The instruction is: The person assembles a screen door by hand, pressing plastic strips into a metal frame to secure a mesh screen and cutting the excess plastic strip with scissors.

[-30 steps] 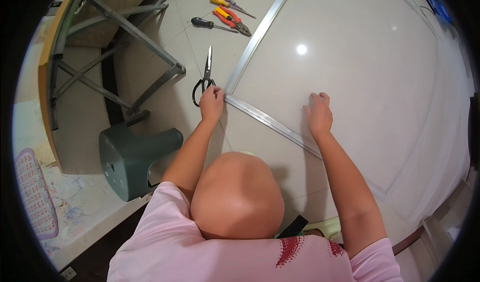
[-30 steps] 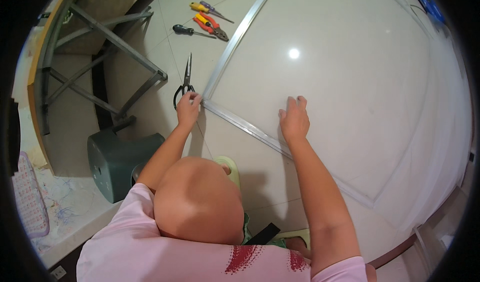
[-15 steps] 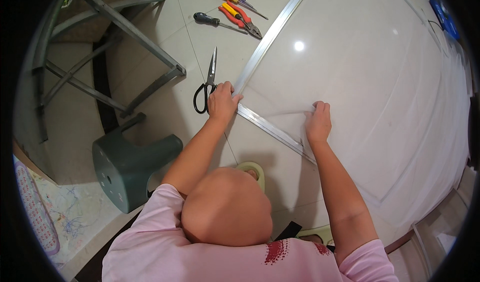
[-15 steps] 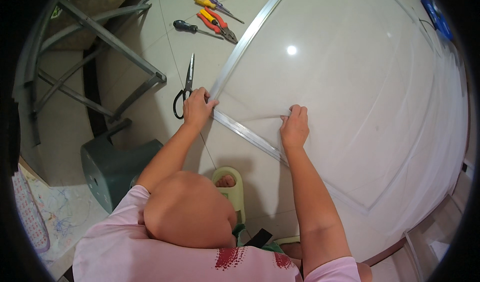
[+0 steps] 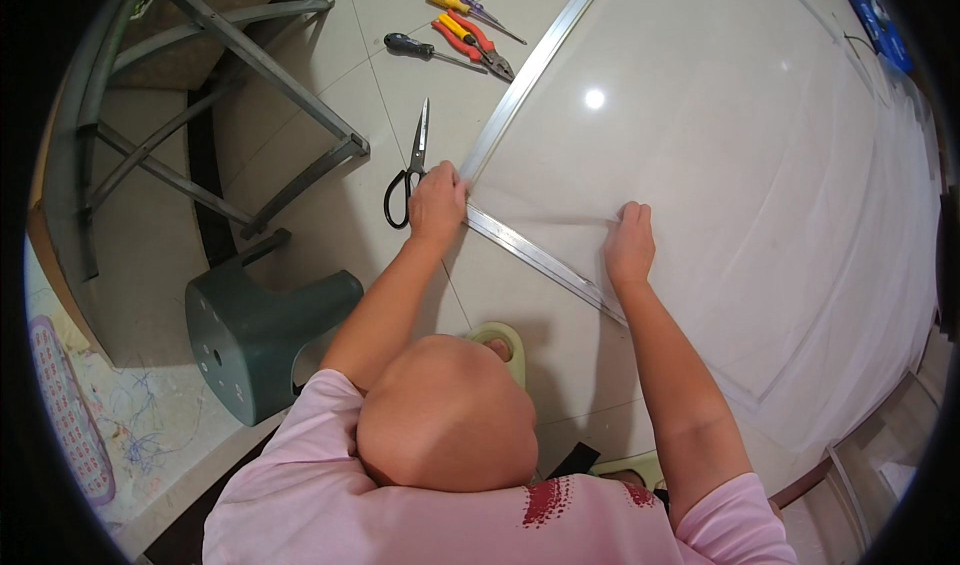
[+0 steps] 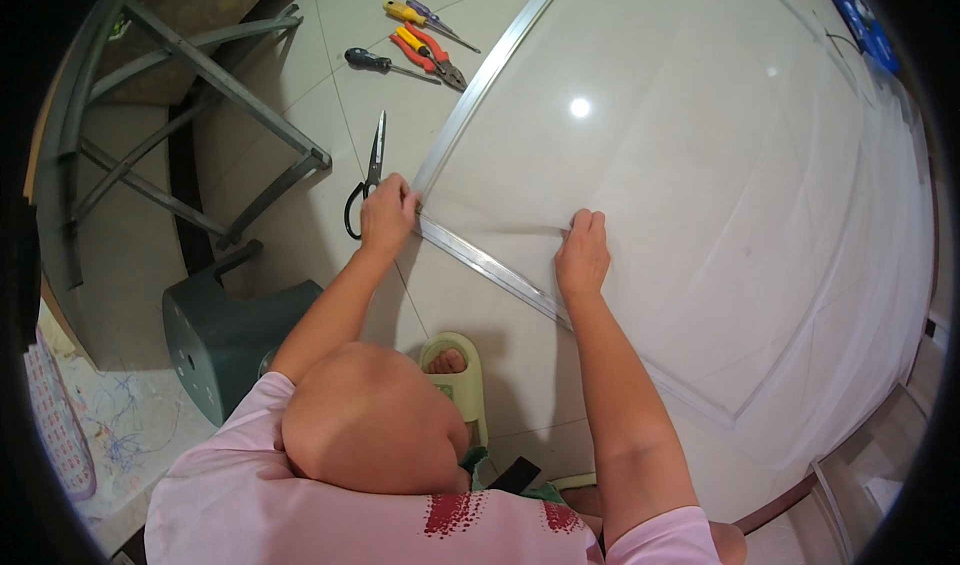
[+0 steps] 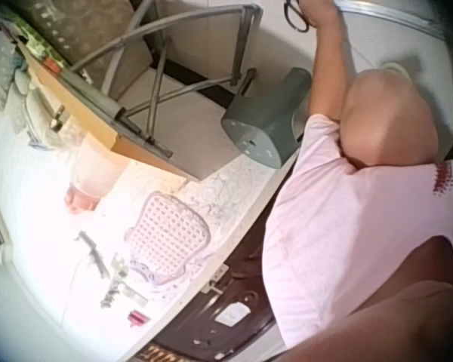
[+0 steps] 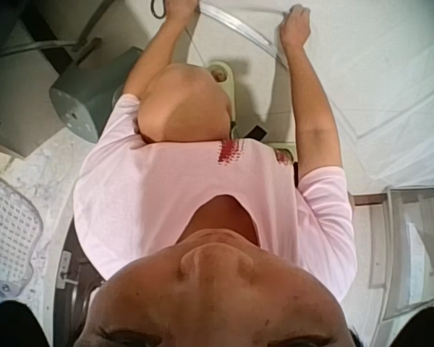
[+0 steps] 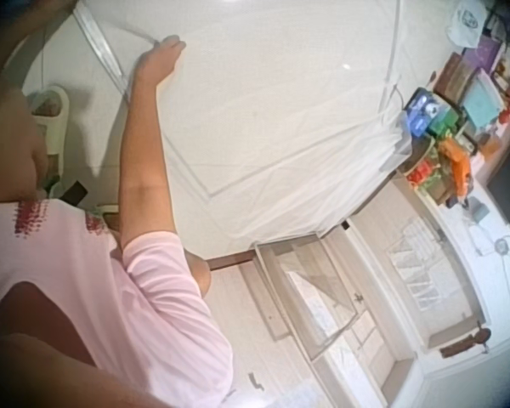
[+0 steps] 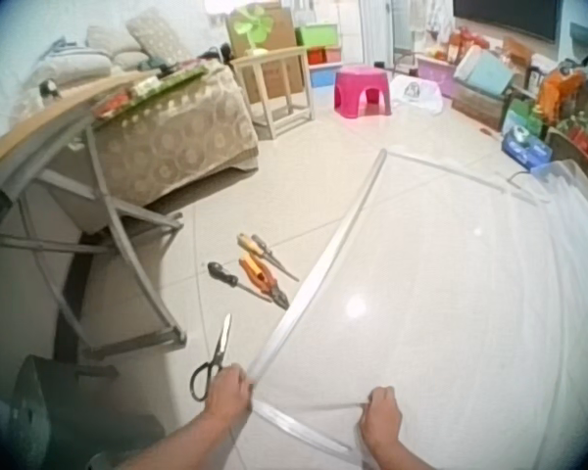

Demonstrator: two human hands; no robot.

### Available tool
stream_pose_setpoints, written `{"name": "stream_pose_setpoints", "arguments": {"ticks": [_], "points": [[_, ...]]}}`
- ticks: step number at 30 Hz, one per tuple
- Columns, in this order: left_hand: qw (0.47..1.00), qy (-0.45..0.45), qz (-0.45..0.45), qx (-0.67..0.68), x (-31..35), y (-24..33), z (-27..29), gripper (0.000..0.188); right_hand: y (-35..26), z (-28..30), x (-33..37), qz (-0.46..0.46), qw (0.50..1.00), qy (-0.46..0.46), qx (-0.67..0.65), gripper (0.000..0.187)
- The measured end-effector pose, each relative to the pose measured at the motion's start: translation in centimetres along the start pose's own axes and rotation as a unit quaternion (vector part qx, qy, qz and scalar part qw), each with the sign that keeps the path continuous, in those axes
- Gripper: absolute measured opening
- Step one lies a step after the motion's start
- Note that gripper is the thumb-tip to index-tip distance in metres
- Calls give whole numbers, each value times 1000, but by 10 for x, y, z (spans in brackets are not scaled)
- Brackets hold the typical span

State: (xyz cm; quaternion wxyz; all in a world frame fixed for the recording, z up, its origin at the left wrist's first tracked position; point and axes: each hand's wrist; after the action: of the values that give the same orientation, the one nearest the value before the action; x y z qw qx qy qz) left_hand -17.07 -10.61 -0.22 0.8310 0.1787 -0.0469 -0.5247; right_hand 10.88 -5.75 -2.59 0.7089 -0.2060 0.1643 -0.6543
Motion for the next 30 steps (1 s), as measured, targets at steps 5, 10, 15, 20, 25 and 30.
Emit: {"name": "stream_pose_setpoints", "arguments": {"ticks": [5, 10, 15, 20, 25, 30], "points": [[986, 13, 135, 97, 6, -6, 19, 19, -1, -2, -13, 47, 998, 15, -47, 16], [952, -45, 242, 180, 4, -40, 3, 12, -21, -6, -19, 109, 992, 25, -60, 26], [900, -44, 322, 291, -15, -45, 4, 9, -23, 19, 9, 142, 986, -9, -83, 34], [864, -68, 340, 365, -19, -53, 2, 11, -1, 32, 49, 217, 961, -158, -72, 36], [863, -5, 318, 392, -17, -42, -7, 14, 4, 20, 67, 210, 966, -143, -43, 26], [787, -8, 401, 469, -13, -26, -8, 18, 7, 14, 71, 172, 973, -143, -59, 22]]}}
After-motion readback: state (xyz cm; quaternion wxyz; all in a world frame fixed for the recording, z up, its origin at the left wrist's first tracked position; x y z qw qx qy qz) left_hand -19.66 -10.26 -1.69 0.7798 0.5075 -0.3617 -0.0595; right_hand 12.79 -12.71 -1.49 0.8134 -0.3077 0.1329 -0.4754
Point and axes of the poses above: each hand's wrist, its own x-axis away from the middle knuckle, its own z-axis out of the back of the hand, y = z × x, and after that the axes turned 7 degrees about y, right-handed
